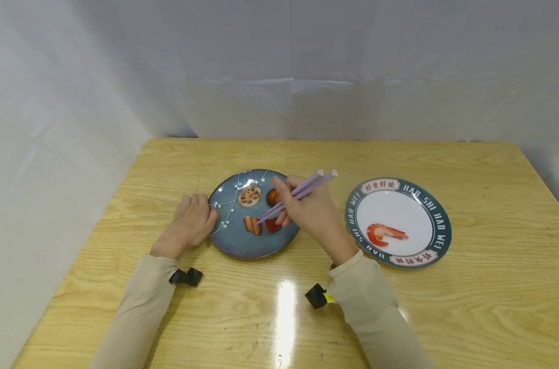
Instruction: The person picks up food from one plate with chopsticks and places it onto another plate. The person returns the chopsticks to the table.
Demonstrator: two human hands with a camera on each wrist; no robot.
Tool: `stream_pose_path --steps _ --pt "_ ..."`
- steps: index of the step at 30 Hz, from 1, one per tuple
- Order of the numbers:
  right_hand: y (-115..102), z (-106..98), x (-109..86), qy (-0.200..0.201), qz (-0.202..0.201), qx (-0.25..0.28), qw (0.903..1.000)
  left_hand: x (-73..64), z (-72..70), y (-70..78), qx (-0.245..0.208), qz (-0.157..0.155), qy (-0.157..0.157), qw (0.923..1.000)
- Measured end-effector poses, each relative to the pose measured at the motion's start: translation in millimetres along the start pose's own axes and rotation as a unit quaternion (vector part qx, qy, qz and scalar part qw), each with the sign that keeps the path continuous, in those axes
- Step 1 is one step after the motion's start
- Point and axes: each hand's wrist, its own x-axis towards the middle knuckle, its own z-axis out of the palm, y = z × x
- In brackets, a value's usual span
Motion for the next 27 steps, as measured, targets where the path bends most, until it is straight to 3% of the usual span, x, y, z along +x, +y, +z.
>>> stream_pose_path --steps 14,27 --pt "0.9 2.4 0.8 -0.010 0.011 0.026 0.9996 0.9 1.0 -1.3 -0.006 0.006 0.006 0.9999" --pt "-1.4 4.5 -1.9 -0.049 0.011 -0.020 0.9985 -0.6 1.2 -0.2 0.000 0.010 0.018 0.9998"
